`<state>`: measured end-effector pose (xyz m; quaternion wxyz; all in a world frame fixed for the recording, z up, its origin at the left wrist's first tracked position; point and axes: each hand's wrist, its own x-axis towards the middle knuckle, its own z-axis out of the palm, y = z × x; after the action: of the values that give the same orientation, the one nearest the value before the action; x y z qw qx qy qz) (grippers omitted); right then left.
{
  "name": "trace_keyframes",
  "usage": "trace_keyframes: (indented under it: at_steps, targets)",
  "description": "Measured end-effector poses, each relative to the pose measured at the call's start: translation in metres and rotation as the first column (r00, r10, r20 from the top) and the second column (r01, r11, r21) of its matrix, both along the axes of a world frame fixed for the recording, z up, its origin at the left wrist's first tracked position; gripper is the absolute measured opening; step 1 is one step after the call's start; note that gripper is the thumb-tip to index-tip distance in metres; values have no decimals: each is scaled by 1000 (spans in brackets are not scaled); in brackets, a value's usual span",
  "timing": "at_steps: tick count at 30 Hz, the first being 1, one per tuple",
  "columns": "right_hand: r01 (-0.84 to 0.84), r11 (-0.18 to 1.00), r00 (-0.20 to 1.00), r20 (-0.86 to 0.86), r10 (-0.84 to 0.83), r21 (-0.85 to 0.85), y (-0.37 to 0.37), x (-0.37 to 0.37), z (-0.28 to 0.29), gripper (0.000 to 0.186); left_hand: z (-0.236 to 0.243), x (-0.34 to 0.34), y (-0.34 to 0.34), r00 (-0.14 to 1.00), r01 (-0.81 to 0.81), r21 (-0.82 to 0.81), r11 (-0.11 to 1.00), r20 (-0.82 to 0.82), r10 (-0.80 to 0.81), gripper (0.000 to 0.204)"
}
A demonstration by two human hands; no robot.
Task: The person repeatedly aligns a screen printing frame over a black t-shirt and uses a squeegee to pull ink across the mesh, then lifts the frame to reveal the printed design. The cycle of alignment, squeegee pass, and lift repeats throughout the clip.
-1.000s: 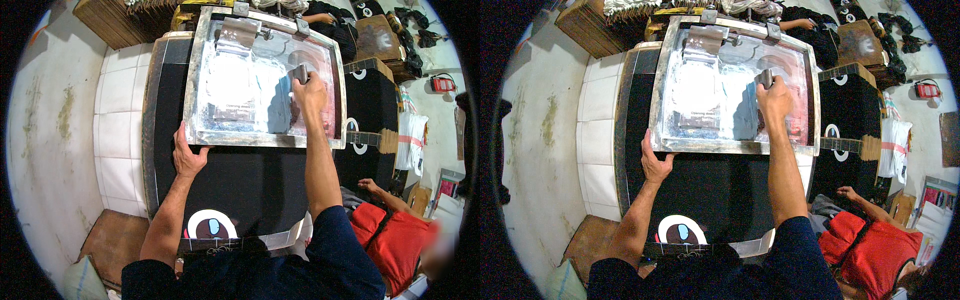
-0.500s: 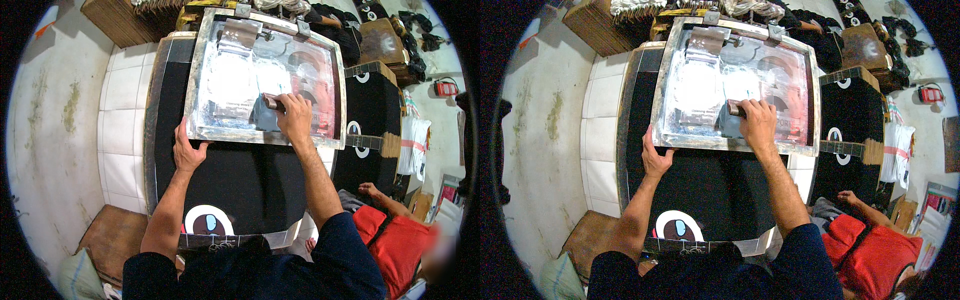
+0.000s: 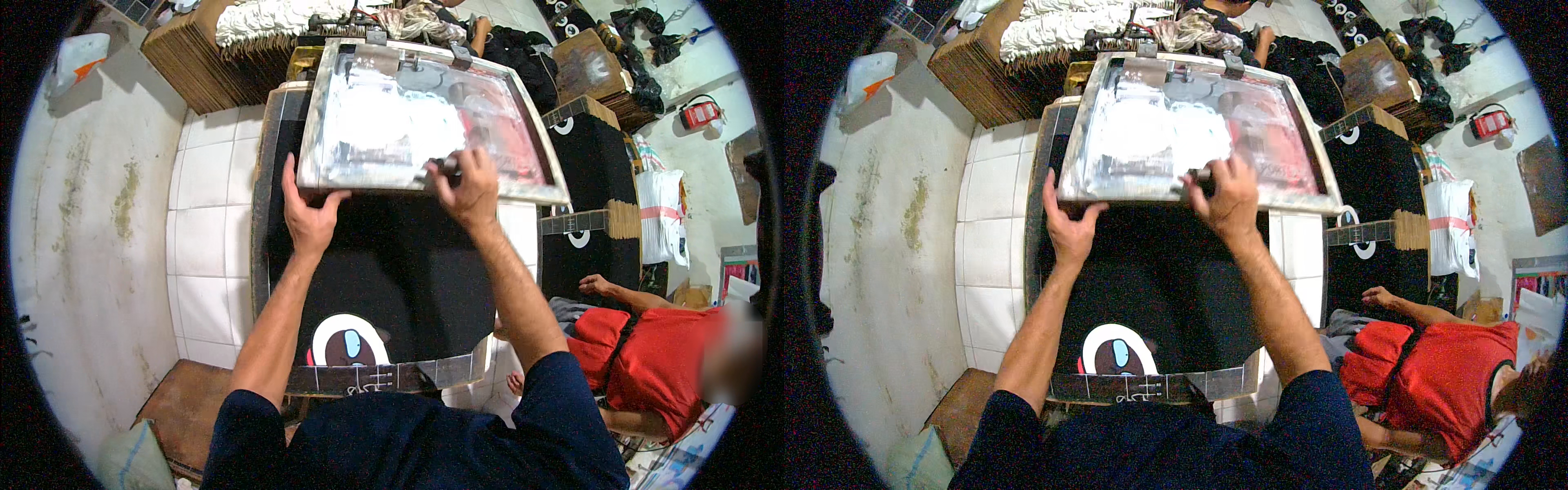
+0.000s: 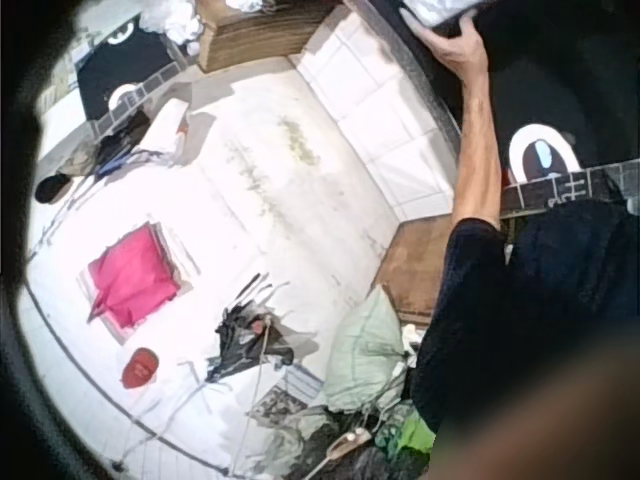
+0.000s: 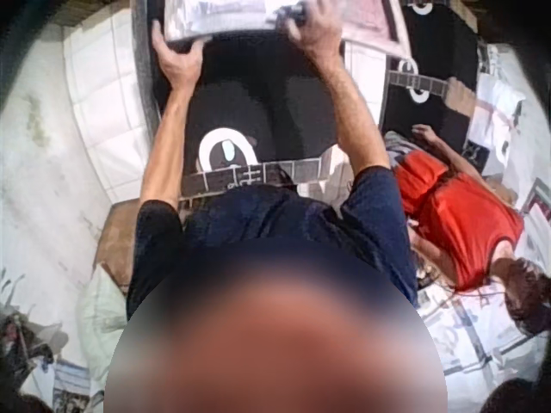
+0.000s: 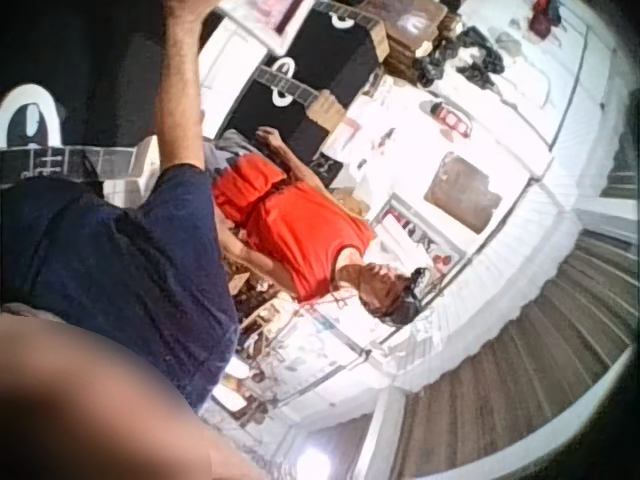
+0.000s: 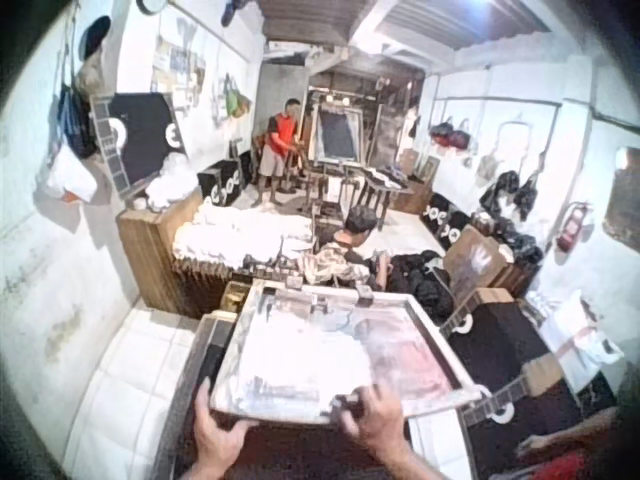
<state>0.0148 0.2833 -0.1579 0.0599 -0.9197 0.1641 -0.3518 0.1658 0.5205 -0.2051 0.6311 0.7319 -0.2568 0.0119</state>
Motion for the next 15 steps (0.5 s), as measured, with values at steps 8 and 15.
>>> trace_keyframes:
  at_steps: [8, 15]
  targets:
    - [177, 979, 984, 15, -176, -98, -90, 88, 190, 53, 118, 105, -30, 979, 65, -156, 986, 201, -33, 87]
    - [318, 944, 941, -86, -326, -91, -117, 115, 233, 75, -173, 99, 274, 904, -229, 255, 940, -303, 302, 53]
